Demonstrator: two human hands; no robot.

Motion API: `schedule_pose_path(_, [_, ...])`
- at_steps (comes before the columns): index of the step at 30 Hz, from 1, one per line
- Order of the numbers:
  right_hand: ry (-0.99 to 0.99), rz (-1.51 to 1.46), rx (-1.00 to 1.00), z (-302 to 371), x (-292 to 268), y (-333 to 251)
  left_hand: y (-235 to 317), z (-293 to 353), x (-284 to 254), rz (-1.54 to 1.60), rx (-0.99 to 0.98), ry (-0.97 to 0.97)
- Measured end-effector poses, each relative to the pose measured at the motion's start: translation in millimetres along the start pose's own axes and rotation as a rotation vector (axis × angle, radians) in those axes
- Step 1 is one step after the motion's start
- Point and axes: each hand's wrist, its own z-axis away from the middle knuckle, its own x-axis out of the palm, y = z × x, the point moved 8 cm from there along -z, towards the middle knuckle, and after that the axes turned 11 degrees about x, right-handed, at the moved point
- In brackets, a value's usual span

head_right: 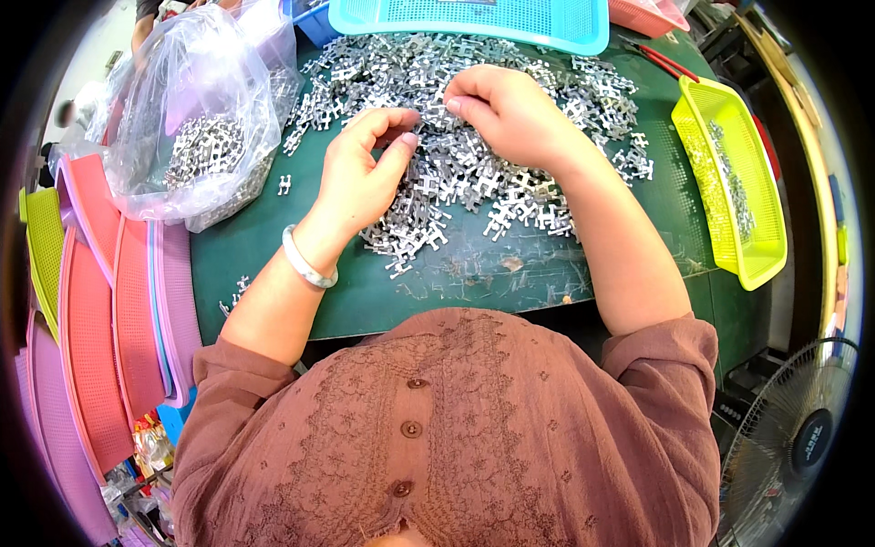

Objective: The person sits at a green workbench and repeatedly picks up small silver metal clips from a pile. They connect two clips together by hand and place the assembled pair into a clear plastic bag. The person continues this assembly process throughout the video.

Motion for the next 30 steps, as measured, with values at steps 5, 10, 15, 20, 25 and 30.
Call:
schedule_pose_path(5, [-0.178, -0.404, 0.247, 5, 13, 11, -1, 5, 9, 0.576, -0.169, 0.042])
schedule_pose_path(10, [-0.192, -0.463, 0.262, 11, 17, 6, 0, 9, 17, 0.835, -0.294, -0.014])
schedule_pose_path(15, [-0.167, -0.378, 0.193, 14, 16, 0, 1, 11, 20, 0.884, -0.328, -0.054])
schedule_pose_path(20, [-0.138, -0.382, 0.184, 15, 16, 1, -2, 13, 22, 0.927, -0.410, -0.037])
schedule_pose_path(25, [-0.048, -0.347, 0.067, 18, 12, -12, -3, 14, 21, 0.962, -0.462, -0.021])
schedule_pose_path(30, [-0.041, -0.326, 0.062, 18, 11, -11, -3, 16, 21, 1.007, -0.498, -0.017])
